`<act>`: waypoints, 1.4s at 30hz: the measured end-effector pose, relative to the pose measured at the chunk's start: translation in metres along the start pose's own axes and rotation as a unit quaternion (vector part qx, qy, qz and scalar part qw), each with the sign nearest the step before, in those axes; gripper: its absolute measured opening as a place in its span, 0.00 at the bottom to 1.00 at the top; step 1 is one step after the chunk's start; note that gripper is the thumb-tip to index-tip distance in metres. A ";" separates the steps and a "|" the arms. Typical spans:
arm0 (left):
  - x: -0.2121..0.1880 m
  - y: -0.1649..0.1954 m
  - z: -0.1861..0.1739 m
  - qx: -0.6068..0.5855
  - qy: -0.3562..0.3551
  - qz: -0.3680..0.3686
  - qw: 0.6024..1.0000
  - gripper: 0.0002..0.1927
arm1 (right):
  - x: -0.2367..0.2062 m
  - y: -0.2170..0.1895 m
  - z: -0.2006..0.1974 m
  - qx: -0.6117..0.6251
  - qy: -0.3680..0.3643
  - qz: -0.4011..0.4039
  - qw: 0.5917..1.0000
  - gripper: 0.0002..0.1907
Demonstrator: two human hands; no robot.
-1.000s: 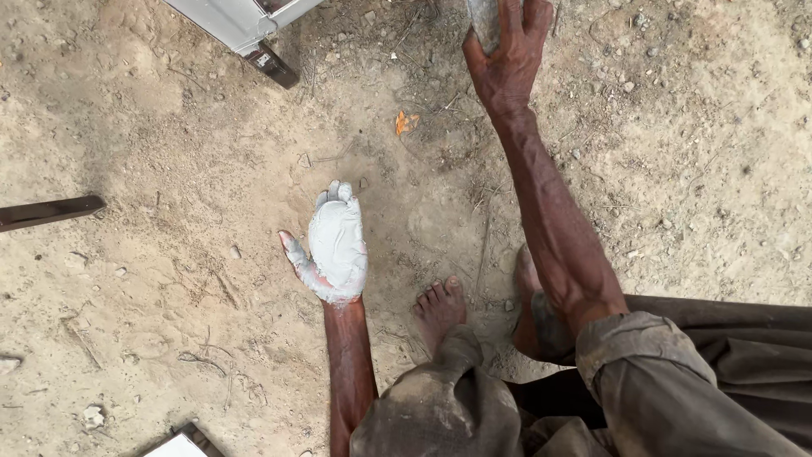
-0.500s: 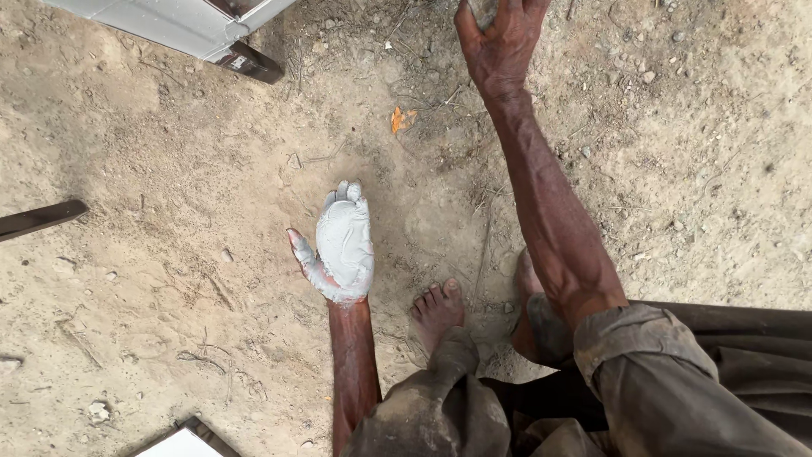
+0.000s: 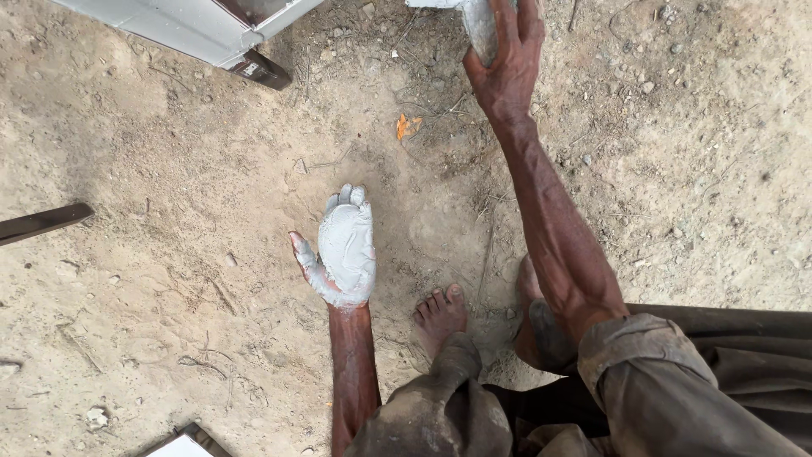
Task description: The person kneels on the ground and uses a trowel to scoop a white paste from their left hand and apply it to the edges and corners of a metal cabinet. They repeatedly smooth the paste along the frame and corners.
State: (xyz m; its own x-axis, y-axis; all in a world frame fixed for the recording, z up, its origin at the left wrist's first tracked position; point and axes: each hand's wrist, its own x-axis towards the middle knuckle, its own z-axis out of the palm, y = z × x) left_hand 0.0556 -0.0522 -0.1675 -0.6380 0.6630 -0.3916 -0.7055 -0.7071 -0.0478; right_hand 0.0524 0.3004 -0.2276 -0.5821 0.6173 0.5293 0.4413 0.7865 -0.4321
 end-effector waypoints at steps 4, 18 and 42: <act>0.012 0.001 0.007 0.006 -0.020 -0.004 1.000 0.44 | -0.032 0.000 -0.044 0.182 0.012 -0.004 0.983 0.41; 0.025 0.048 0.055 0.130 -0.169 0.020 0.977 0.40 | 0.066 -0.072 -0.138 0.335 -0.701 0.246 0.579 0.43; 0.088 -0.002 0.088 0.530 -0.118 -0.055 0.838 0.53 | -0.029 -0.097 -0.179 0.649 -0.549 0.353 0.391 0.39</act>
State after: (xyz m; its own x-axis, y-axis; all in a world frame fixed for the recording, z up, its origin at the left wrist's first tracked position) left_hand -0.0259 0.0287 -0.1212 -0.5069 0.8279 -0.2402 -0.5624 -0.1065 0.8200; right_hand 0.1486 0.2097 -0.0707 -0.8849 -0.2684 -0.3807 0.4533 -0.6839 -0.5716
